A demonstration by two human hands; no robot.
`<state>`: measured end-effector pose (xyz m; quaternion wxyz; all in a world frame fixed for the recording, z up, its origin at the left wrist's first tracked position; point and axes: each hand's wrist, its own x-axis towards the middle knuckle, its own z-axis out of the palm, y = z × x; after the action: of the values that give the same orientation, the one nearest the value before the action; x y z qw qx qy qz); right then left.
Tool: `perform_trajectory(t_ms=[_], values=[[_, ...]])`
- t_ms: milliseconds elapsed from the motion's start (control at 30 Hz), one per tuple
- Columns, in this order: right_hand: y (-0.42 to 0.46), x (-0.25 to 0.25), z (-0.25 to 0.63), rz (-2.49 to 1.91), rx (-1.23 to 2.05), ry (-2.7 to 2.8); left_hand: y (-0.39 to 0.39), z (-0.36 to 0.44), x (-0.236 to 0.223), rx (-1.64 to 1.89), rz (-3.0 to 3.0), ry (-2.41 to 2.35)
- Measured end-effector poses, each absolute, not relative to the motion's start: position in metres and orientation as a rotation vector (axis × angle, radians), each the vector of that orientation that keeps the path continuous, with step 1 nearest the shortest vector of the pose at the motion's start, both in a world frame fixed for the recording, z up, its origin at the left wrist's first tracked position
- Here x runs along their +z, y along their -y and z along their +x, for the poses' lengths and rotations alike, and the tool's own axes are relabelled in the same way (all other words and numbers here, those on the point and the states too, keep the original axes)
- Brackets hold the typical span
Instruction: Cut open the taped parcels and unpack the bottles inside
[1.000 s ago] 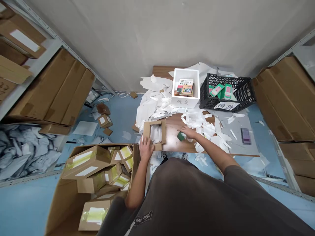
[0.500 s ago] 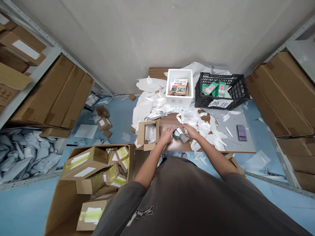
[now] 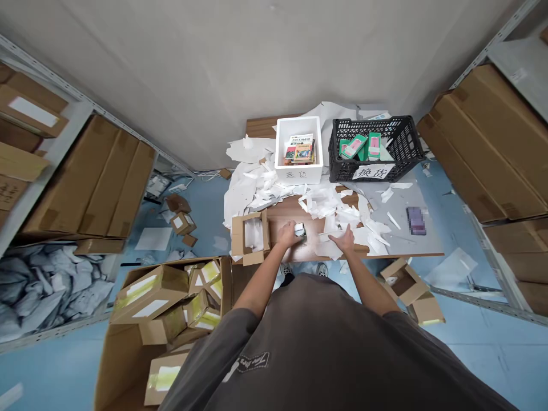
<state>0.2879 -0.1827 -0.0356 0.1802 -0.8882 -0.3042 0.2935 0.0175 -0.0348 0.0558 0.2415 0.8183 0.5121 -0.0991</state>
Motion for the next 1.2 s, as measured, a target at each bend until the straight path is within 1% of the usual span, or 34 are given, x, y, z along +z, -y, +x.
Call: perform_trajectory(t_ms=[100,233,333,467,567,633,767,933,1067,1200], values=[[0.174,-0.031,0.276,-2.364,0.739,0.883,0.049,0.027,0.054,-0.245,2.099,-1.604],[0.145,-0.023,0.229,-1.947,1.025,1.344,0.055,0.032,0.053,-0.104,2.003,-1.679],[0.122,-0.023,0.191,-1.806,1.057,1.571,0.049,0.026,0.053,-0.022,2.052,-1.574],[0.104,-0.033,0.176,-1.753,1.038,1.561,0.036,0.008,0.047,0.106,1.967,-1.513],[0.095,-0.044,0.184,-1.573,1.142,1.558,0.035,-0.003,0.034,0.209,1.800,-1.547],[0.090,-0.048,0.190,-1.474,1.226,1.550,0.041,-0.006,0.022,0.322,1.748,-1.490],[0.086,-0.044,0.194,-1.438,1.326,1.485,0.058,-0.006,0.003,0.537,1.722,-1.237],[0.088,-0.030,0.191,-1.491,1.486,1.329,0.059,-0.014,-0.004,0.460,1.706,-1.012],[0.087,-0.024,0.187,-1.569,1.401,1.228,0.051,-0.019,-0.003,0.437,1.658,-1.021],[0.086,-0.017,0.197,-1.515,1.386,1.146,0.047,-0.022,-0.001,0.431,1.614,-1.007]])
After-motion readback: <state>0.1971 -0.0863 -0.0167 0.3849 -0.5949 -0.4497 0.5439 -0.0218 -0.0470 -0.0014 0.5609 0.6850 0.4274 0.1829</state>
